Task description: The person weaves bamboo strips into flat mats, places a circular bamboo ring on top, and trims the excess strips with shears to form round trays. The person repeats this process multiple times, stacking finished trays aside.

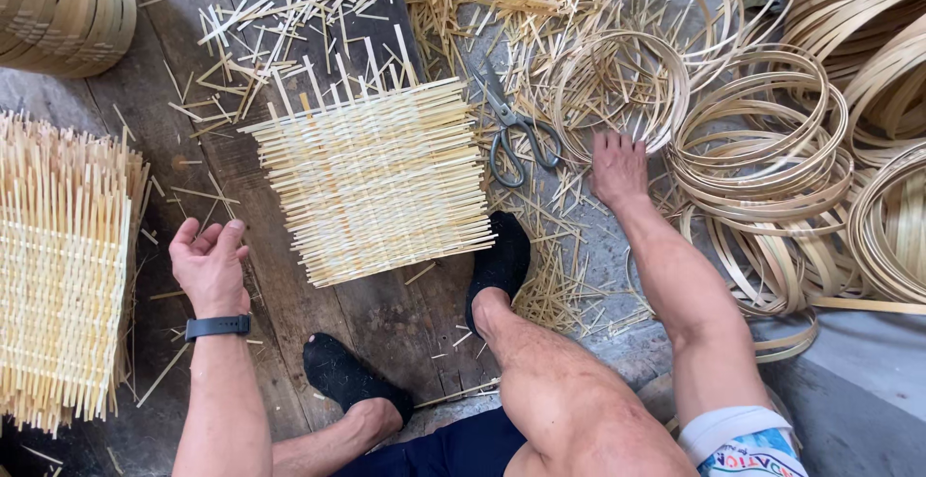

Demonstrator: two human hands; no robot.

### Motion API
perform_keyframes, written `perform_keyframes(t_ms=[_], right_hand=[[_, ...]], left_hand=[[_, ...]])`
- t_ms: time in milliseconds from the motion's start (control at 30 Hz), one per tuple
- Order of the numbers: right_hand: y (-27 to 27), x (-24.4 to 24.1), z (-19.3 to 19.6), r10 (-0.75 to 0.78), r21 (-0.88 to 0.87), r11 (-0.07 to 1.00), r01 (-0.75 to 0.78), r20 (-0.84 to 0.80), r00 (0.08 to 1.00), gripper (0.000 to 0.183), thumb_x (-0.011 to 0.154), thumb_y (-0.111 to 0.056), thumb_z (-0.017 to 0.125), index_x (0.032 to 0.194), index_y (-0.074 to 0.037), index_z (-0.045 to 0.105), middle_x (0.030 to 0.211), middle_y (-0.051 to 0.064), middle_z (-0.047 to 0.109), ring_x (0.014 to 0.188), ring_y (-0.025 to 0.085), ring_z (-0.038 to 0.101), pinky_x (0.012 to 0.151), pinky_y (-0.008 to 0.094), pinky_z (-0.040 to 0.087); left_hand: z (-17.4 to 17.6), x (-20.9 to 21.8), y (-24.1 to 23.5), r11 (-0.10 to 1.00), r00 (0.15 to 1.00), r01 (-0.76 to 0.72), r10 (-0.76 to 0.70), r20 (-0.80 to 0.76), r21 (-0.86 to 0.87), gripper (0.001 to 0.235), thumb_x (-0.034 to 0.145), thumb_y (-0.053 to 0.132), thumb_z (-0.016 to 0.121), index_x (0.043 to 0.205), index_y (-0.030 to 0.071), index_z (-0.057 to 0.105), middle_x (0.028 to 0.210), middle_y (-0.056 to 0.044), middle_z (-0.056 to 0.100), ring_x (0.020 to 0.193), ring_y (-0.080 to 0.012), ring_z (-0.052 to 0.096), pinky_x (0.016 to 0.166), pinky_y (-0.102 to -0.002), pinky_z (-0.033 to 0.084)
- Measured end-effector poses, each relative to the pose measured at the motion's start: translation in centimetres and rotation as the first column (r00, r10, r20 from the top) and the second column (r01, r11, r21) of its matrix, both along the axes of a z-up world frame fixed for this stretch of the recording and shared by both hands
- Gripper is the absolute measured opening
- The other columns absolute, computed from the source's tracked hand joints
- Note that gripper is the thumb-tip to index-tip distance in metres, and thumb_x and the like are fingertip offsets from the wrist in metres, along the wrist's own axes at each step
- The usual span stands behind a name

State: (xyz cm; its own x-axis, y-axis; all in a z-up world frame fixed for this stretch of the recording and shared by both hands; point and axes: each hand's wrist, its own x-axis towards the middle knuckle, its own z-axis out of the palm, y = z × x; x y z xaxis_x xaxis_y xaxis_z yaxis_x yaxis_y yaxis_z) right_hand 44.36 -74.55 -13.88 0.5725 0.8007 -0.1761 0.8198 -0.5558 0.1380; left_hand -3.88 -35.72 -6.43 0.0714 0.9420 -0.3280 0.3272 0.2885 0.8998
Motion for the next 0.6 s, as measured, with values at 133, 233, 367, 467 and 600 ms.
perform_keyframes(t_ms=[133, 233, 367, 467, 600], right_hand=[[-2.9, 0.1, -1.5, 0.028, 0.13, 0.991, -0.025, -0.023, 0.999, 0.014, 0.093, -0.006, 0.068, 0.106, -0.008, 0.073, 0.111, 0.009, 0.072, 0.109, 0.025, 0.069, 0.1, 0.04, 0.053], [-3.4, 1.1, -0.7, 0.032, 0.213, 0.977, 0.013, -0.205, 0.978, 0.021, 0.109, -0.009, 0.062, 0.12, -0.018, 0.077, 0.095, 0.009, 0.073, 0.087, 0.024, 0.069, 0.094, 0.043, 0.056], [-2.6, 2.6, 2.7, 0.01, 0.348, 0.936, 0.048, -0.164, 0.986, 0.017, 0.098, -0.027, 0.073, 0.113, -0.021, 0.078, 0.088, 0.011, 0.071, 0.083, 0.026, 0.067, 0.073, 0.041, 0.056], [-2.1, 3.9, 5.0, -0.073, 0.349, 0.921, 0.172, -0.28, 0.957, 0.019, 0.095, -0.027, 0.073, 0.113, -0.022, 0.079, 0.089, 0.01, 0.074, 0.081, 0.022, 0.068, 0.076, 0.038, 0.056], [-1.4, 5.7, 6.6, -0.227, 0.195, 0.865, 0.462, -0.669, 0.707, 0.014, 0.101, -0.025, 0.067, 0.109, -0.019, 0.078, 0.096, 0.007, 0.08, 0.086, 0.015, 0.073, 0.083, 0.033, 0.057]], left_hand=[[0.0, -0.9, -0.1, 1.0, 0.999, -0.014, 0.014, 0.039, 0.006, 0.064, 0.091, 0.006, 0.082, 0.144, 0.002, 0.045, 0.118, -0.007, 0.061, 0.1, -0.0138, 0.067, 0.077, -0.029, 0.063], [0.1, -1.7, 0.1, 1.0, 0.995, -0.019, 0.018, 0.098, 0.003, 0.063, 0.093, 0.005, 0.081, 0.145, 0.001, 0.045, 0.117, -0.007, 0.061, 0.098, -0.0139, 0.067, 0.076, -0.03, 0.062], [0.6, -1.5, 0.3, 0.999, 0.99, -0.037, 0.04, 0.135, -0.024, 0.061, 0.094, 0.006, 0.08, 0.144, 0.002, 0.044, 0.116, -0.006, 0.062, 0.096, -0.0146, 0.069, 0.075, -0.029, 0.061], [1.5, -0.9, 0.1, 0.999, 0.986, -0.034, 0.038, 0.161, -0.027, 0.061, 0.095, 0.006, 0.079, 0.144, 0.003, 0.044, 0.117, -0.006, 0.062, 0.096, -0.0147, 0.07, 0.074, -0.029, 0.061], [2.7, 0.0, -0.4, 0.999, 0.98, -0.026, 0.034, 0.196, -0.043, 0.06, 0.095, 0.007, 0.079, 0.144, 0.004, 0.045, 0.118, -0.006, 0.063, 0.096, -0.0145, 0.07, 0.073, -0.028, 0.06]])
